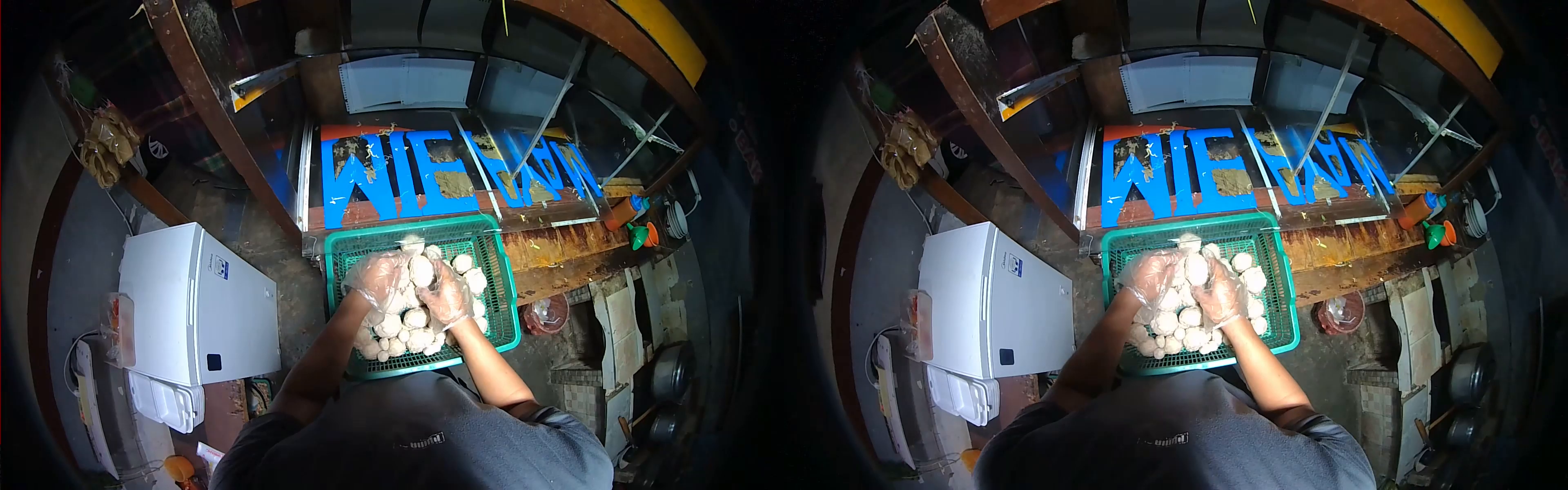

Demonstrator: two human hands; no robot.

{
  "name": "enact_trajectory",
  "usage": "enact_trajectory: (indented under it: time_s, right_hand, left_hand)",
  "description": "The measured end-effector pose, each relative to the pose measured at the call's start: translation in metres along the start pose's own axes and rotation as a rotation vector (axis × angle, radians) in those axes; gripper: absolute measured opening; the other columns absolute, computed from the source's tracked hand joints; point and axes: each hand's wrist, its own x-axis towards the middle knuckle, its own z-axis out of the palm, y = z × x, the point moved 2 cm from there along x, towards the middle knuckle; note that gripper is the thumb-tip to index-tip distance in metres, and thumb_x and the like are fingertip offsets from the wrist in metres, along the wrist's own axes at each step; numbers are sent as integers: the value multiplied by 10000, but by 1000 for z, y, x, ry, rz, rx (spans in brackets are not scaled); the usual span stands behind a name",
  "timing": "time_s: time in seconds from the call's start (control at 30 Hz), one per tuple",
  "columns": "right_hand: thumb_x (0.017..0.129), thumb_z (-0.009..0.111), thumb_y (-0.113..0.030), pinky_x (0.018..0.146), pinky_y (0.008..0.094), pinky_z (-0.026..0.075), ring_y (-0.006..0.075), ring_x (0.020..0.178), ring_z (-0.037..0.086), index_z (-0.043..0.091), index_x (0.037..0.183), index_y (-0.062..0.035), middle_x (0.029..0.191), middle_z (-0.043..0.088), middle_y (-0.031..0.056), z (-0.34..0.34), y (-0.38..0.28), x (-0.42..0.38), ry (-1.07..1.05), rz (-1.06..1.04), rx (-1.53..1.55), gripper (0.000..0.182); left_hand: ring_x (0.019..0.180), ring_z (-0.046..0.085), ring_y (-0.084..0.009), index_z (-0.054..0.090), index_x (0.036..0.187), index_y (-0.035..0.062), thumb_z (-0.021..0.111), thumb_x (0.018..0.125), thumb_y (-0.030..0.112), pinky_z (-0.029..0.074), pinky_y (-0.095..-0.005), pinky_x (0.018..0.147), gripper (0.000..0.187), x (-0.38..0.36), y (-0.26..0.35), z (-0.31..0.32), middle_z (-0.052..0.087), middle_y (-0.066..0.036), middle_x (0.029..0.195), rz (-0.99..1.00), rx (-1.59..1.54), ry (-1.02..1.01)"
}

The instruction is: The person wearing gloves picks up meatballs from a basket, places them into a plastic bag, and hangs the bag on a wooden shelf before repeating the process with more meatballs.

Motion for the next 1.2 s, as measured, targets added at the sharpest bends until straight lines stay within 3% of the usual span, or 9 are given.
enact_trajectory:
  time_s: [0.2, 0.37, 0.5, 0.57, 0.7, 0.77, 0.8, 0.87, 1.2]
  right_hand:
    - [757, 736, -242, 987, 435, 476, 391, 1161, 592, 486, 1393, -39, 1283, 601, 229, -5, -8, -5, 13, -22, -13, 712]
    - [764, 736, -236, 988, 440, 476, 396, 1153, 595, 468, 1417, -49, 1302, 595, 225, 1, 1, -5, -1, -7, 37, 730]
    - [765, 740, -222, 899, 458, 513, 414, 1043, 641, 464, 1426, -62, 1182, 647, 245, -3, -6, -6, 16, 18, 58, 734]
    - [762, 746, -216, 864, 463, 524, 420, 1001, 655, 462, 1428, -64, 1127, 665, 252, -3, -7, -7, -54, 121, 57, 740]
    - [745, 775, -192, 824, 476, 527, 425, 945, 664, 444, 1440, -70, 1037, 676, 266, -1, -10, -5, -32, 92, 59, 780]
    - [742, 781, -181, 828, 476, 524, 424, 950, 662, 440, 1443, -70, 1040, 673, 269, 2, -10, -5, -51, 114, 62, 788]
    - [742, 779, -168, 832, 476, 522, 425, 953, 660, 436, 1444, -69, 1046, 672, 268, 4, -7, -4, -20, 70, 51, 788]
    - [741, 777, -155, 835, 476, 520, 426, 956, 658, 433, 1446, -69, 1053, 670, 268, 6, -6, -4, 11, 29, 42, 789]
    - [717, 743, -19, 897, 453, 502, 409, 1037, 626, 525, 1370, -106, 1173, 655, 211, 2, -5, -9, 122, -185, 109, 694]
  left_hand:
    - [928, 685, -282, 684, 1226, 197, 595, 909, 137, 530, -358, 787, 334, 15, -39, 47, 690, -112, 1149, -294, -423, -226]
    - [798, 665, -185, 696, 1154, 46, 574, 962, 114, 518, -343, 724, 238, 10, -2, 11, 718, -45, 970, -20, -38, -53]
    - [776, 631, -132, 692, 1140, -2, 556, 977, 88, 511, -315, 689, 230, 18, -24, 35, 685, -12, 906, 18, -54, -62]
    - [804, 640, -133, 697, 1125, 6, 560, 966, 71, 514, -294, 683, 219, 36, -85, 106, 689, -27, 924, 47, -614, 30]
    - [827, 635, -124, 688, 1089, -3, 573, 960, 61, 510, -269, 672, 185, 35, -51, 71, 676, -21, 935, 34, -303, -51]
    - [835, 636, -129, 677, 1051, -4, 596, 955, 71, 511, -272, 701, 147, 41, -70, 96, 678, -31, 933, -682, -1558, -219]
    - [835, 636, -129, 677, 1051, -4, 596, 955, 71, 511, -272, 701, 147, 36, -64, 89, 678, -31, 933, -682, -1558, -219]
    - [825, 656, -157, 672, 1055, 12, 623, 950, 123, 519, -299, 738, 160, 24, -31, 47, 704, -66, 932, 0, -543, -67]
    - [790, 669, -183, 666, 1044, 62, 667, 916, 159, 507, -319, 715, 161, -5, 15, -16, 711, -93, 864, -168, -296, -88]
